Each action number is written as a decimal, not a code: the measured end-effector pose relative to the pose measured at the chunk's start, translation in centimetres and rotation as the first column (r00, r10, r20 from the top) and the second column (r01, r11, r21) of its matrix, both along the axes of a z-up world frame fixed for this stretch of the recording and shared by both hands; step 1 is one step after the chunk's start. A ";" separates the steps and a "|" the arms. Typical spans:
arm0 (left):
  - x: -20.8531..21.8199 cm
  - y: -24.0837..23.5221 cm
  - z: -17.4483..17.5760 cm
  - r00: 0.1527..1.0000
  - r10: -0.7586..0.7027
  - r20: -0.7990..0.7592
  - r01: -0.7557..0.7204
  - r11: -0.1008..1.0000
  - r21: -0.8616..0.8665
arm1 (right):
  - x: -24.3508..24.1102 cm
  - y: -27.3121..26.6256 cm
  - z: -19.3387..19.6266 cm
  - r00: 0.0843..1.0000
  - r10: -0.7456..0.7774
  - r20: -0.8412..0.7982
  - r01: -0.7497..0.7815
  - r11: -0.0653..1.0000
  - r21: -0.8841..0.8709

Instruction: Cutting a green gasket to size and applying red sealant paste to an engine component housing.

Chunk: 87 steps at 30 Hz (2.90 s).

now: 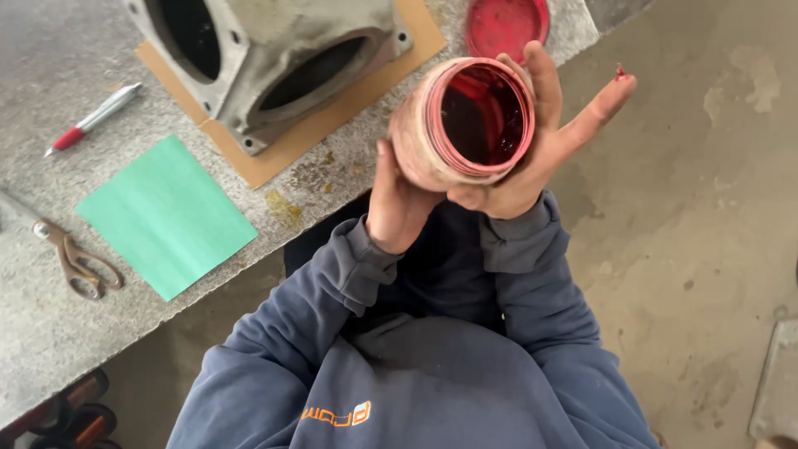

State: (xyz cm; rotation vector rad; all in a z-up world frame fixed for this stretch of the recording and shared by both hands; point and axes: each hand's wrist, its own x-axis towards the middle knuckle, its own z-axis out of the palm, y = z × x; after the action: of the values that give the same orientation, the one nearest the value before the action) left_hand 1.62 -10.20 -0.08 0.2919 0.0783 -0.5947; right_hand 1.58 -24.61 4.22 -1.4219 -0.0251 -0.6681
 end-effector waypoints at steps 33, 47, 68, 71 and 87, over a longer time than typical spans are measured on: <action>3.3 14.7 4.6 0.440 -0.575 0.690 -0.591 0.393 0.705 | 6.0 8.7 1.1 0.975 -0.007 0.221 0.194 0.502 -0.843; 3.3 14.6 4.3 0.373 -0.642 0.670 -0.637 0.348 0.688 | 5.4 10.0 0.5 0.967 -0.202 0.157 0.236 0.469 -0.851; 3.0 14.5 3.2 0.339 -0.621 0.706 -0.701 0.334 0.630 | 4.8 10.5 0.4 0.950 -0.118 0.290 0.313 0.324 -0.893; 2.9 14.3 3.4 0.355 -0.663 0.659 -0.681 0.299 0.668 | 5.6 9.7 -0.4 0.959 -0.186 0.216 0.275 0.408 -0.871; 3.1 14.2 2.9 0.337 -0.629 0.701 -0.712 0.317 0.627 | 5.5 10.5 -0.5 0.968 -0.033 0.248 0.245 0.327 -0.913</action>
State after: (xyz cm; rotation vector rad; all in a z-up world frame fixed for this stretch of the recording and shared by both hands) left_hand 4.73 3.96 2.80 1.9421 -0.8392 -0.0683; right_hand 7.05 -14.14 3.73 -2.5362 -0.5434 -1.0092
